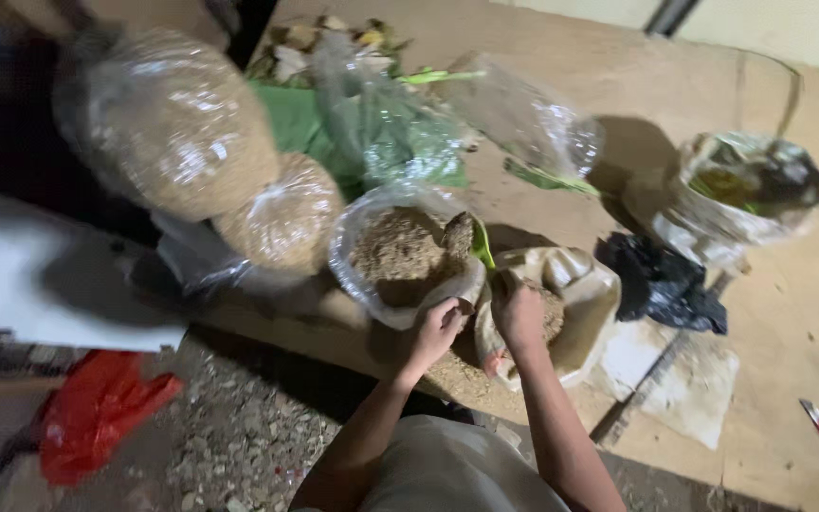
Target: The person uses a green scoop to transfer a grainy substance from a large plastic bag into a smaller paper bag. They repeatedly scoop the material and pour it into the paper bag, occasionally adjusting the bags with their hands.
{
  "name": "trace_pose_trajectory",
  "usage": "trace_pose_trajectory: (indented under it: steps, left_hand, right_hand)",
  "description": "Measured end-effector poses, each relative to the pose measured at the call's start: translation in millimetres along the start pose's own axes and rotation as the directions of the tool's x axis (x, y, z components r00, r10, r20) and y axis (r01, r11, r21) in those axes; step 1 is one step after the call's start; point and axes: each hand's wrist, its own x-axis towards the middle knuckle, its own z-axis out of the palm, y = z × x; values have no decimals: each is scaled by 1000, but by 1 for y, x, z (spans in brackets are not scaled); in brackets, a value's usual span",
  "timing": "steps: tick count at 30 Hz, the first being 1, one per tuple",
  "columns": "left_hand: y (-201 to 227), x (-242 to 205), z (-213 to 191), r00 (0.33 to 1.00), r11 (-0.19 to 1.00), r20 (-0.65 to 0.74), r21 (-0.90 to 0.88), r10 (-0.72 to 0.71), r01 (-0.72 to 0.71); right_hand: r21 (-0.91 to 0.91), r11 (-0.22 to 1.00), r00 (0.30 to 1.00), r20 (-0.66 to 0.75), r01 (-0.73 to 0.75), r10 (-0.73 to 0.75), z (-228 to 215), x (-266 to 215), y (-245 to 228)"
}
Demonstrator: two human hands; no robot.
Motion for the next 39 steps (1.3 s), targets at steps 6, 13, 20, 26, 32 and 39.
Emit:
trace_pose_trajectory:
  steps: [6, 13, 20, 26, 32, 39]
  left_hand:
    - [21, -12, -26, 983, 994, 154, -24, -102, 107]
    - [31, -10, 9, 988, 994, 153, -107, -18, 34]
    - [-5, 0, 66, 985, 961, 144, 271, -95, 53]
    - [-49, 11, 109, 984, 966, 178, 248, 29, -73]
    - [-89, 25, 133, 909, 971, 349, 151, -229, 186]
    - [-104, 20, 129, 872, 974, 435, 132, -226, 186]
  right_hand:
    - [123, 985, 993, -24, 120, -118, 13, 1, -26]
    - [158, 973, 977, -157, 168, -143, -9, -6, 8]
    - [135, 978, 966, -186, -157, 181, -25, -34, 69]
    - [-22, 882, 878, -103, -472, 467, -8, -71, 158]
    - [0, 776, 767, 152, -631, 623, 49, -117, 218]
    - [96, 670, 646, 392, -737, 655, 75, -116, 222]
